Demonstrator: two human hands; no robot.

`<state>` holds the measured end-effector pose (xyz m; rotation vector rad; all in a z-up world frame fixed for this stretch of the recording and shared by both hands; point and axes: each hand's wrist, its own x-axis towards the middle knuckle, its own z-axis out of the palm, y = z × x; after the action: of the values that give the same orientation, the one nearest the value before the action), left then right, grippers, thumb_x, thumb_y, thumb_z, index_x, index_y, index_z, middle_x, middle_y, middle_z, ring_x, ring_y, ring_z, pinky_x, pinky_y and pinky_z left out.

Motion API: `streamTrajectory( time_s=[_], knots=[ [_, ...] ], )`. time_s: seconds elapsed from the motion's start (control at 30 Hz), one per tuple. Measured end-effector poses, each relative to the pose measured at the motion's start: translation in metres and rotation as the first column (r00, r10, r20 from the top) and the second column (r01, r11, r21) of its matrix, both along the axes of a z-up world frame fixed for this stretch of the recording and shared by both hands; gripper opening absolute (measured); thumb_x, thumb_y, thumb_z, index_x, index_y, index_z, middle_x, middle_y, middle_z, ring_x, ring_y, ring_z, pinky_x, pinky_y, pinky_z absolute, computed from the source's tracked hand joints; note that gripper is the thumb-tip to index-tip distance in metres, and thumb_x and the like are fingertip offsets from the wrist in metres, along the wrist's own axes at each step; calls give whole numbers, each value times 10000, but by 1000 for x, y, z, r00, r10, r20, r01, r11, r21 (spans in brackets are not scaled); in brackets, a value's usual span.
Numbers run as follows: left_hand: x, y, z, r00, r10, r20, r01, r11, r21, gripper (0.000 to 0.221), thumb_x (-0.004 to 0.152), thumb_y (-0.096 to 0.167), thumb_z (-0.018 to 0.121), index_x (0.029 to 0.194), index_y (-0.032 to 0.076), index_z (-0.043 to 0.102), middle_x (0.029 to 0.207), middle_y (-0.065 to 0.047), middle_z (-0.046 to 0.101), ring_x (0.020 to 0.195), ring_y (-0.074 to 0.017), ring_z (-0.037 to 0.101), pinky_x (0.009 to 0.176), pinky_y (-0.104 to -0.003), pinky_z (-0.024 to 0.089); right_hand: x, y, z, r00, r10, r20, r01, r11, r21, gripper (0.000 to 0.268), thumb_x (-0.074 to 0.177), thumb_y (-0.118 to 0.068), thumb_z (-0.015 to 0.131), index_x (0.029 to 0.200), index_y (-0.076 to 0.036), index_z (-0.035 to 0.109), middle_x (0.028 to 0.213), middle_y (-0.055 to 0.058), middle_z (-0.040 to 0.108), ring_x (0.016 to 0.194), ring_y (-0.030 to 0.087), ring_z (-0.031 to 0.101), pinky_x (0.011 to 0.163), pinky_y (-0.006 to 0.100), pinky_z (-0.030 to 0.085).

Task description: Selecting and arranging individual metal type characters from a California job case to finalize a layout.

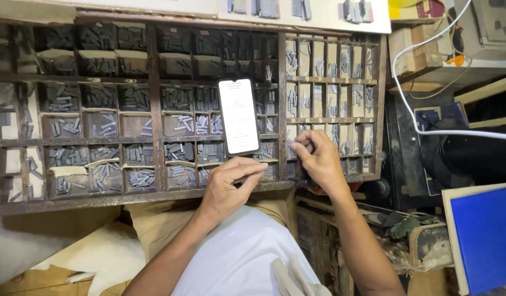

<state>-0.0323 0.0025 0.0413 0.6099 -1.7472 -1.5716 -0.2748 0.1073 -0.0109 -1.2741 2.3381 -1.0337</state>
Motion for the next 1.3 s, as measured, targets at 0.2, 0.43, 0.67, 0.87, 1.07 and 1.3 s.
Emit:
streamTrajectory(
  time_s=[0.2,0.43,0.67,0.87,1.07,1.3],
  knots=[
    [-1,1,-3,999,27,-33,-24,993,117,209,859,-1,748,1032,85,827,974,-111,812,846,-215,788,670,-291,652,32,11,40,917,-171,359,243,956,-164,68,915,-33,767,971,-49,732,757,25,682,684,76,653,686,243,566],
    [-3,3,-2,999,22,-47,-18,996,87,188,845,19,789,1016,84,831,943,-115,807,840,-214,779,657,-300,654,10,12,1,971,51,-233,-76,992,-98,162,957,-80,730,1099,-131,789,899,79,684,823,271,705,770,385,563],
    [1,0,1,997,58,-60,-58,998,2,195,853,-15,774,1004,91,838,937,-120,807,841,-245,786,641,-318,659,21,5,24,992,46,-119,-65,985,-159,95,984,-79,690,1022,-115,769,846,53,656,826,237,684,794,361,550],
    [-4,3,1,994,60,-95,-68,994,-87,218,859,-21,765,1019,108,837,980,-100,820,905,-274,791,697,-353,652,54,15,71,825,-110,555,244,954,-173,172,960,-40,680,1120,-1,732,785,103,696,721,129,690,736,283,615],
    [-5,6,0,991,82,-109,-104,971,-214,269,872,-28,763,1106,96,808,1014,-119,814,939,-280,787,745,-365,645,61,26,61,723,-71,687,278,940,-196,221,948,-9,680,1154,70,699,851,161,710,797,201,754,773,342,660],
    [-11,13,-12,989,41,-140,-127,712,-691,268,992,-18,619,1237,18,723,1044,-157,780,911,-256,775,750,-316,654,92,21,71,826,-72,559,168,978,-122,128,969,-93,697,985,14,764,759,151,769,724,151,718,725,330,633]
  ],
)
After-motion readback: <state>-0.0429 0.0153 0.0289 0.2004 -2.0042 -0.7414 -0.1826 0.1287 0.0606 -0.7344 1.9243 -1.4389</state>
